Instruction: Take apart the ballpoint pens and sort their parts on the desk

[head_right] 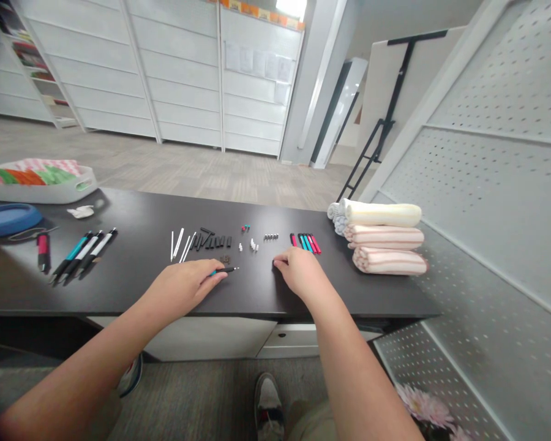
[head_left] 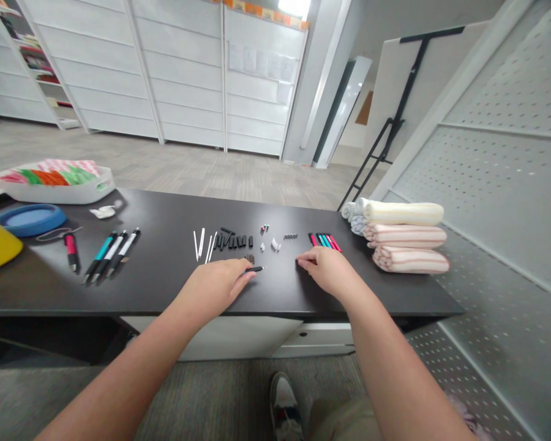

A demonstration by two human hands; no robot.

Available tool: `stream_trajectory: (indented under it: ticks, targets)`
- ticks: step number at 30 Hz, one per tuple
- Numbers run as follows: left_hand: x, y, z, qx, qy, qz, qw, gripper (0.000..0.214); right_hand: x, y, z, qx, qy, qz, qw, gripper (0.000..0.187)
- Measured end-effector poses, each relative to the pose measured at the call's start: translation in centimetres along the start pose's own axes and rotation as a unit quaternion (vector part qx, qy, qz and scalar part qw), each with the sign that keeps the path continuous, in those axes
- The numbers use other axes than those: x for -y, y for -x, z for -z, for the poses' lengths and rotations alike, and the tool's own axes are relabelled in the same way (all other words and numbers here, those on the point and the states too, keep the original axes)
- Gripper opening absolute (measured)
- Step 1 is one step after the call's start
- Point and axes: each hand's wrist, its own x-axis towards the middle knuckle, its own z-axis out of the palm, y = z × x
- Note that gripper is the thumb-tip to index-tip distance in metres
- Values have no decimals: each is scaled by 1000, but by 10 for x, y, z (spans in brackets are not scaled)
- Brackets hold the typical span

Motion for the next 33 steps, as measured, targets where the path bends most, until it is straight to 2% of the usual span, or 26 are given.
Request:
stream_trajectory:
  ticks: [5,8,15,18,23,33]
  targets:
    - [0,0,-1,-7,-9,7,1000,36,0,-1,0,-6,-30,-71,997,14]
    - [1,-1,-2,-9,-14,10,1000,37,-3,-3,-1,-25,-31,-88,995,11]
    - [-1,-1,0,13,-44,11,999,40,2,-3,7,-4,64,-76,995,24]
    - [-3,-1,2,22,-55,15,998,40,6,-3,6,-7,89,-85,992,22]
    - [-5,-1,4,34,-73,13,997,41,2,-5,-2,-27,77,-104,991,12]
    - [-7,-1,6,32,-66,16,997,38,-8,-17,-15,-70,44,-59,995,12]
